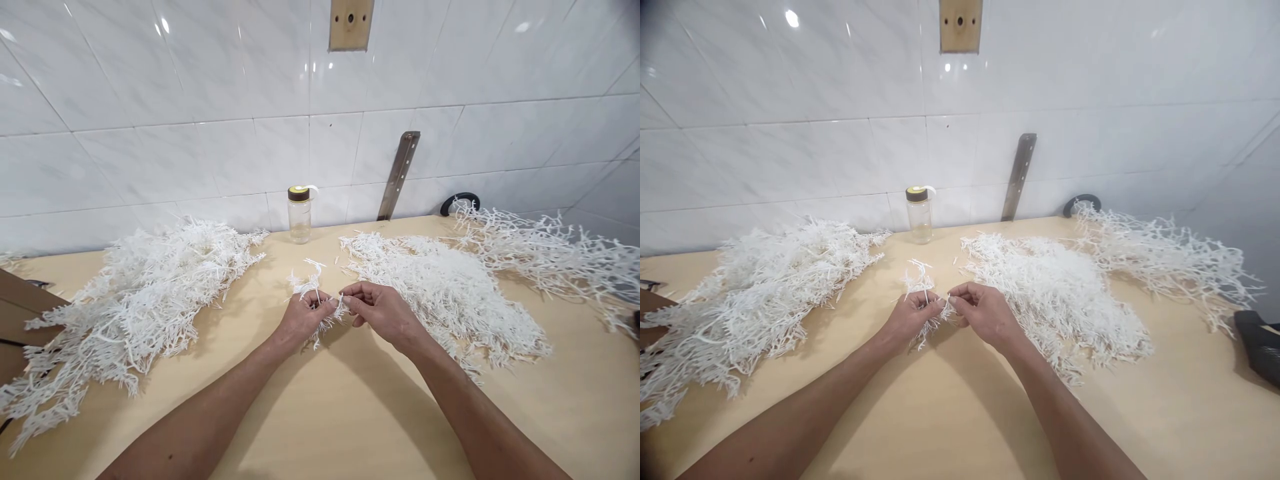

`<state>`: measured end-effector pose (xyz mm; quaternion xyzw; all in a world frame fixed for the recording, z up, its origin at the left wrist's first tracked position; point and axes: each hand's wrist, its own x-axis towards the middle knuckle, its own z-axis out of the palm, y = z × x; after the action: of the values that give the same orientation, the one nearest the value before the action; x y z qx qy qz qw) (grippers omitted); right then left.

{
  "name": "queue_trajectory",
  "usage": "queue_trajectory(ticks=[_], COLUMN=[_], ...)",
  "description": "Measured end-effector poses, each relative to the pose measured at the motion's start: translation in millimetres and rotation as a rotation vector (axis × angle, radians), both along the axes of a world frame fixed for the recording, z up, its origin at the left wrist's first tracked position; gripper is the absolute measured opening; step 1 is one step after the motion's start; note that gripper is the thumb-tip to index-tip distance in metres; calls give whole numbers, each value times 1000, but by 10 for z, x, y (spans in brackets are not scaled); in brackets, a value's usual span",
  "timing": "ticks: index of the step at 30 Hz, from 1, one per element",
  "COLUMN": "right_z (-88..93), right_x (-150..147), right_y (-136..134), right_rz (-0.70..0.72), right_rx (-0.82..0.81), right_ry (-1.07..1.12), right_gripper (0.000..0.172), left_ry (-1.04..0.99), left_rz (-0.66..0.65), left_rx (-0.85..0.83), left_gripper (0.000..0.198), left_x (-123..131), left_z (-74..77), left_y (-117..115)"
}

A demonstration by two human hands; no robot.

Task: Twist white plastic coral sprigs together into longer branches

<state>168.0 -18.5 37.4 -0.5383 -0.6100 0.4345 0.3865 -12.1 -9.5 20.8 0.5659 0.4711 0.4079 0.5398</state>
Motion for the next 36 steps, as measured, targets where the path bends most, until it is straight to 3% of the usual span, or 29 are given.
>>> queue_trajectory(ticks=[7,14,19,28,36], right_z=[41,-28,-45,-128,-130], right_x=[-21,-11,-27,-33,-51], right_y=[-15,3,7,20,17], right_rz=[0,-33,-16,-3,-36], right_rx=[72,110,122,154,308], right_ry=[-112,-232,-236,-213,-522], right_gripper=[22,21,21,16,14], left_ry=[52,102,115,132,309], left_rz=[29,6,-4,22,25], left_rx=[14,62,55,54,152], left_gripper=[36,33,26,31,26], left_x=[6,18,25,14,14], left_z=[-45,-22,0,-56,-9], left_y=[9,-18,-34,6,-15])
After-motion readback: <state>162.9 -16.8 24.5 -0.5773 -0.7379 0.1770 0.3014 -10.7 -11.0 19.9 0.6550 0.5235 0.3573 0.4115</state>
